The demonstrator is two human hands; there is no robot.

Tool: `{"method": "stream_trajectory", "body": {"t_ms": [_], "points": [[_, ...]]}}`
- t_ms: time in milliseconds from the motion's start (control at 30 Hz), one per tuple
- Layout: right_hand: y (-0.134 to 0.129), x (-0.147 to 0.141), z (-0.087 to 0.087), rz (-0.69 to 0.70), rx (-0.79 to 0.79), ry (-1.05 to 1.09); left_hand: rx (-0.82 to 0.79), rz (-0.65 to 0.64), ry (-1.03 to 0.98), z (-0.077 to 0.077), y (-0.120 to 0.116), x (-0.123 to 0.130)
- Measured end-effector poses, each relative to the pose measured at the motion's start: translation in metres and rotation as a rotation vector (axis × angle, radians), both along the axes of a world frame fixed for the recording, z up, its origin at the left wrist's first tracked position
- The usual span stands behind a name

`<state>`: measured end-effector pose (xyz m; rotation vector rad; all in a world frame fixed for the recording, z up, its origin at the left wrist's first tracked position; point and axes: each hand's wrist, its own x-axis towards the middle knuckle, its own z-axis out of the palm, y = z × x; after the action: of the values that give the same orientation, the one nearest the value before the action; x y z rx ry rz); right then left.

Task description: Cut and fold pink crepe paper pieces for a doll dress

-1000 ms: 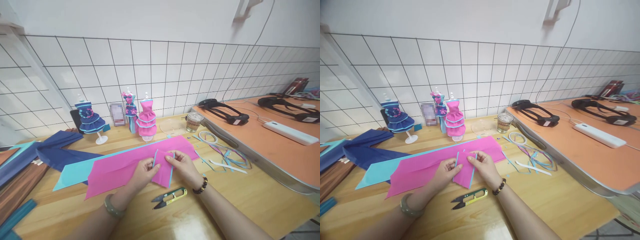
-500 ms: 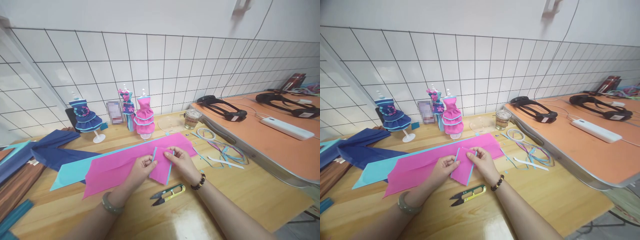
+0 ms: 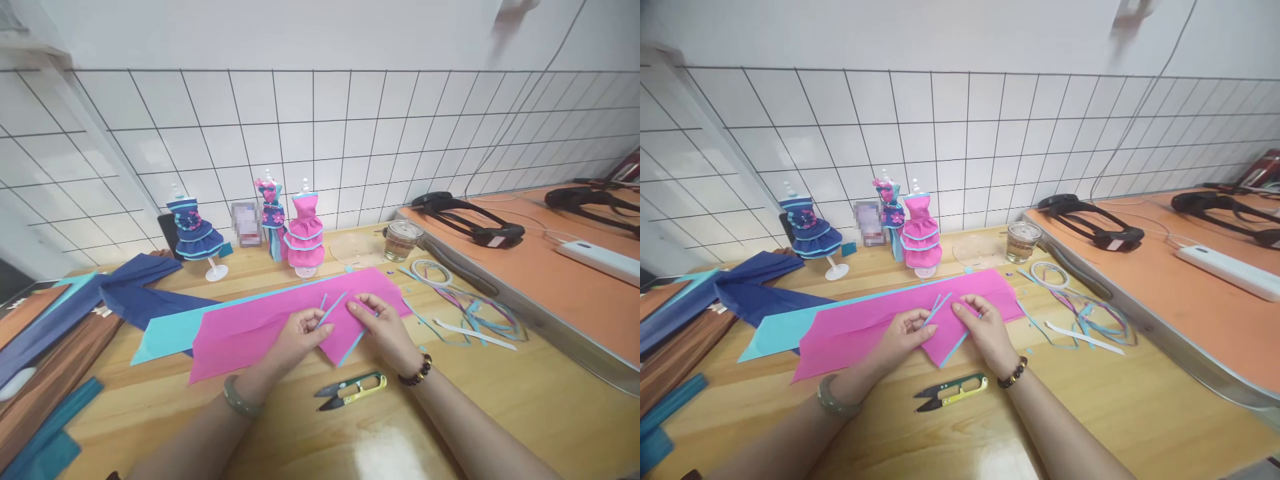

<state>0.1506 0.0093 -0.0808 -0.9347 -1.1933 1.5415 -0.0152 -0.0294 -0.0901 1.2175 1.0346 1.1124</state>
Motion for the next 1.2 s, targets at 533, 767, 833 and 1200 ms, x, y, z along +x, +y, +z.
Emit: {"method": "stream_trajectory", "body": {"t_ms": [533, 767, 833, 1200], "points": [[0.01, 0.002, -0.008, -0.119, 0.097, -0.052, -0.062, 0.118, -0.148, -0.006, 0.007, -0.007], [0.009, 0.002, -0.007, -0.123, 0.155, -0.065, -0.111, 0.065, -0.137, -0.012, 0.009, -0.007], [0.009, 0.002, -0.007, -0.107, 0.158, -0.054, -0.114, 0.095, -0.141, -0.014, 0.009, -0.008], [0.009, -0.001, -0.008, -0.134, 0.144, -0.008, -0.116, 0.106, -0.178, -0.011, 0.009, -0.008]]}}
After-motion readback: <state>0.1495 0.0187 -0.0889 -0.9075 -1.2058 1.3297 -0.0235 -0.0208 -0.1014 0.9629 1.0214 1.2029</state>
